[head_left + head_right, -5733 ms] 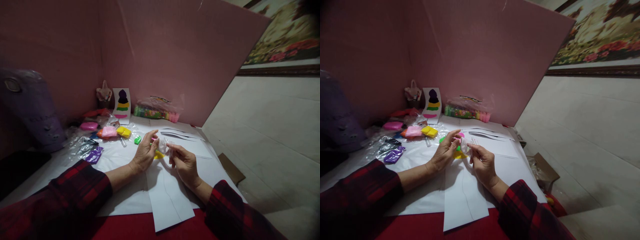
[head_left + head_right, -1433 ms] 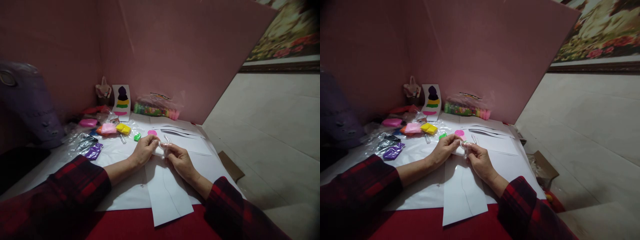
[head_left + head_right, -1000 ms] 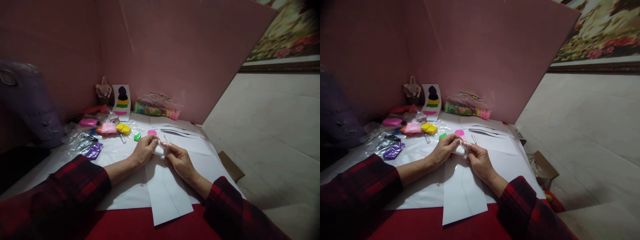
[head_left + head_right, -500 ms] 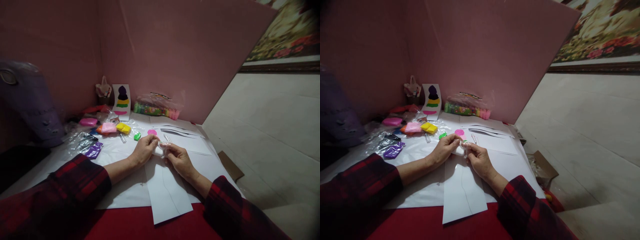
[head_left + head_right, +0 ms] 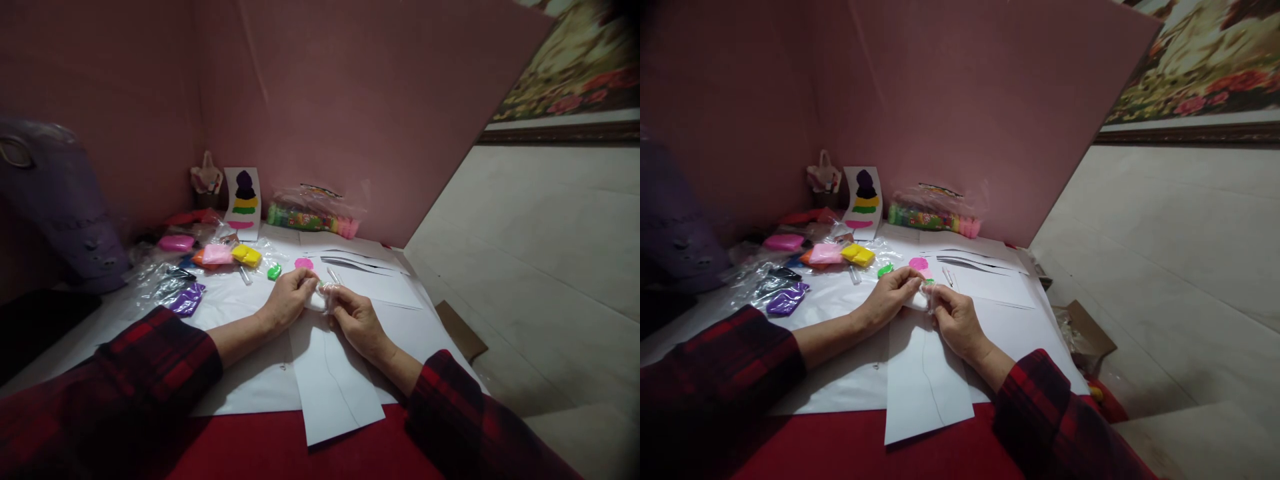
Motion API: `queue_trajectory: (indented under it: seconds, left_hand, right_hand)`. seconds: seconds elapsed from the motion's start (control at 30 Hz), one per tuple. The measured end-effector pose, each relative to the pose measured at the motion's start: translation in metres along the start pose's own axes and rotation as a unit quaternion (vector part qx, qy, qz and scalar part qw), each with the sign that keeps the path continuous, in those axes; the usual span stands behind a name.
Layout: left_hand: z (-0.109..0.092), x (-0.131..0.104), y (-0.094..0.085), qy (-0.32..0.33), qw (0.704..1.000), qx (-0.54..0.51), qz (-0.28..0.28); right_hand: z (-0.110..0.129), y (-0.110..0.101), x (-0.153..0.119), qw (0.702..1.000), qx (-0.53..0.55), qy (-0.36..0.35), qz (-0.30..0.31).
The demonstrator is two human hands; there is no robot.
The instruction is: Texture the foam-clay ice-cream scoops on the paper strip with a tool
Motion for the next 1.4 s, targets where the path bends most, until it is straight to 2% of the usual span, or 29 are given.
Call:
queue_trajectory:
  seconds: [0.47, 0.8, 0.93, 1.1, 1.4]
  left_hand:
    - [-0.003, -0.001, 0.001, -0.001, 1.000, 0.015, 0.007]
    - [-0.006, -0.001, 0.001, -0.001, 1.000, 0.008, 0.011]
    - [-0.005, -0.002, 0.000, -0.011, 1.000, -0.009, 0.012]
    - [-0.003, -0.003, 0.000, -0.028, 0.998, -0.045, 0.040]
    - [-0.001, -0.002, 0.000, -0.026, 0.998, -0.064, 0.003]
  right_hand:
    - [0.001, -0.002, 0.000, 1.000, -0.025, 0.006, 0.013]
    - [0.007, -0.001, -0.001, 0.997, -0.079, -0.023, 0.000]
    - [0.008, 0.000, -0.002, 0.995, -0.095, -0.033, -0.024]
    - [0.008, -0.001, -0.002, 0.994, -0.087, -0.027, -0.064]
    - [0.005, -0.001, 0.002, 0.999, -0.027, 0.024, -0.014]
Point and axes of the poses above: each hand's wrist, its own x-axis towards the middle knuckle, its own y-axis out of the palm, z = x × y, the point moved 1 cm from there along x, towards the middle knuckle, and after that the axes turned 5 degrees about y, right-handed, at the moved point
